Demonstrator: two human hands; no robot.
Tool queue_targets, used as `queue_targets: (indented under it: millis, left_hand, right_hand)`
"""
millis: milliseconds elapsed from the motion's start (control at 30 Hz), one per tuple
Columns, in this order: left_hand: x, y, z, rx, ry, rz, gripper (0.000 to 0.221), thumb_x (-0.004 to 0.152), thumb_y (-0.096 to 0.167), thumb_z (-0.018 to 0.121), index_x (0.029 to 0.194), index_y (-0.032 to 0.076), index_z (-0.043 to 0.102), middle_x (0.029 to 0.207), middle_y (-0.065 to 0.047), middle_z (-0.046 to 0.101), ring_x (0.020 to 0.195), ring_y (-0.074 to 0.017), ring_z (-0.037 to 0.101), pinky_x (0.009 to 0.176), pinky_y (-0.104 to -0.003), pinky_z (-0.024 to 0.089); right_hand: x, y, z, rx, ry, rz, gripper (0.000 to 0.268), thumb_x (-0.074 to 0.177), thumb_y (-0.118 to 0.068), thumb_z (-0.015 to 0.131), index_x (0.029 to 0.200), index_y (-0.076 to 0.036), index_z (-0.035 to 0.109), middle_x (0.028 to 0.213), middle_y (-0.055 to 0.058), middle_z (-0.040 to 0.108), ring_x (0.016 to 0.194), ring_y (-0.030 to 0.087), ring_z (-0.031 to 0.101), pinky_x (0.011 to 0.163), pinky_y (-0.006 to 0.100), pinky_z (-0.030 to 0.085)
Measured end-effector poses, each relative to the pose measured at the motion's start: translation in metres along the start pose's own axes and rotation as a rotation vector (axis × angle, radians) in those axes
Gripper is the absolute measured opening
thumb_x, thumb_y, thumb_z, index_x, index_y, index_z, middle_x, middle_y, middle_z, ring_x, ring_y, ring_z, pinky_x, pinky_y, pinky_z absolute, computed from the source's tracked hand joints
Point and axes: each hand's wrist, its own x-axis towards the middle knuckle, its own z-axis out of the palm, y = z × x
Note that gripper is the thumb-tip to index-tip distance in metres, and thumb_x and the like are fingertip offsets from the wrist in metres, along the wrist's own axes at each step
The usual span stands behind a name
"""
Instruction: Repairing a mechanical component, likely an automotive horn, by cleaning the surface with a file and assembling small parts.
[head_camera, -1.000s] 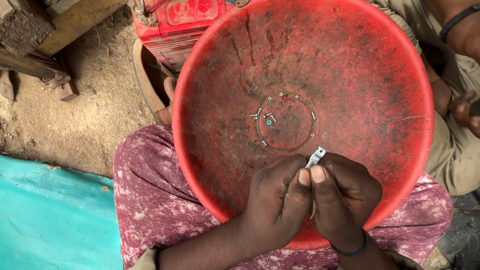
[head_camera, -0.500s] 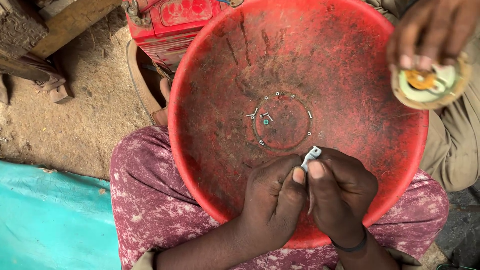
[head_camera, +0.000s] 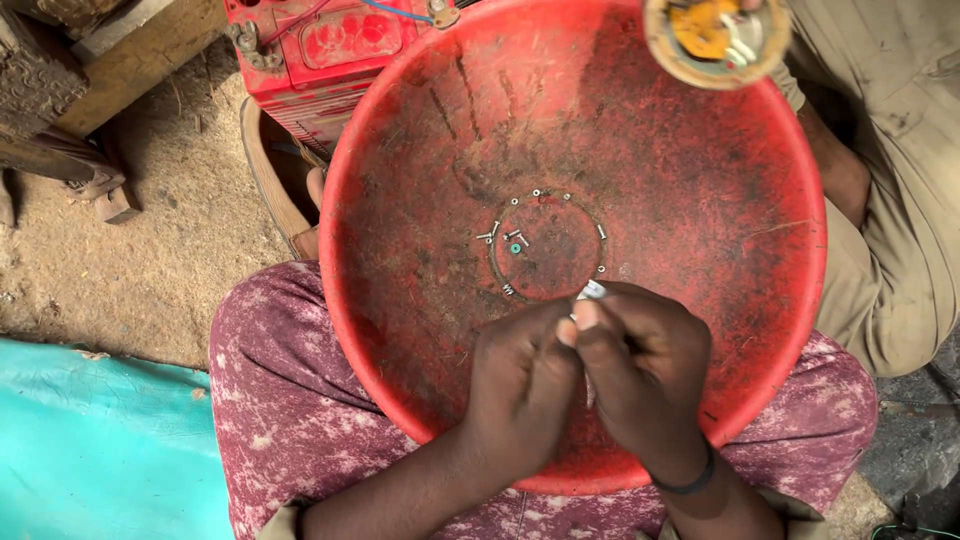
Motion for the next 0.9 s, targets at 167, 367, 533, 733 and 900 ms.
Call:
queue_targets:
  millis: [167, 367, 533, 733, 900]
  left_hand:
    - [0.007, -0.022, -0.004, -0.009, 0.17, -0.097, 0.037, 0.112, 0.019, 0.047, 0.078, 0.004, 0.049, 0.069, -0.001, 0.049, 0.065, -0.0076, 0.047, 0.056, -0.031, 0.039]
    - [0.035, -0.006, -0.018, 0.652, 0.063, -0.255, 0.032, 0.101, 0.024, 0.057, 0.079, 0.002, 0.061, 0.066, -0.019, 0.058, 0.057, -0.0311, 0.059, 0.057, -0.045, 0.045]
    - [0.033, -0.029, -0.019, 0.971, -0.21, -0.36, 0.035, 0.097, 0.037, 0.062, 0.083, 0.006, 0.072, 0.077, -0.022, 0.068, 0.079, -0.0423, 0.068, 0.076, -0.053, 0.053]
    - [0.03, -0.034, -0.013, 1.078, -0.339, -0.463, 0.037, 0.09, 0.042, 0.066, 0.085, 0.007, 0.077, 0.093, -0.021, 0.07, 0.089, -0.0415, 0.067, 0.077, -0.054, 0.052]
    - [0.031, -0.034, -0.01, 1.146, -0.327, -0.564, 0.039, 0.092, 0.047, 0.063, 0.089, 0.01, 0.077, 0.093, -0.02, 0.073, 0.093, -0.0406, 0.07, 0.083, -0.054, 0.053]
  right_hand:
    - [0.007, 0.003, -0.017, 0.09, -0.005, 0.178, 0.045, 0.1, -0.013, 0.062, 0.058, -0.006, 0.047, 0.054, -0.001, 0.047, 0.044, 0.004, 0.042, 0.041, 0.024, 0.03]
    - [0.032, -0.015, -0.043, 0.108, 0.128, 0.023, 0.029, 0.111, -0.015, 0.056, 0.087, -0.002, 0.065, 0.082, 0.01, 0.07, 0.071, 0.013, 0.065, 0.068, 0.027, 0.054]
    - [0.039, -0.001, -0.082, 0.362, 0.307, 0.022, 0.021, 0.113, -0.011, 0.057, 0.097, -0.001, 0.066, 0.094, 0.015, 0.072, 0.083, 0.021, 0.071, 0.079, 0.034, 0.06]
    - [0.037, 0.018, -0.1, 0.66, 0.358, 0.011, 0.011, 0.105, -0.001, 0.063, 0.095, -0.003, 0.065, 0.09, 0.015, 0.071, 0.079, 0.022, 0.069, 0.083, 0.038, 0.06]
    - [0.036, 0.026, -0.095, 0.699, 0.352, -0.005, 0.006, 0.103, -0.002, 0.066, 0.103, -0.005, 0.061, 0.089, 0.015, 0.07, 0.08, 0.023, 0.068, 0.08, 0.038, 0.058]
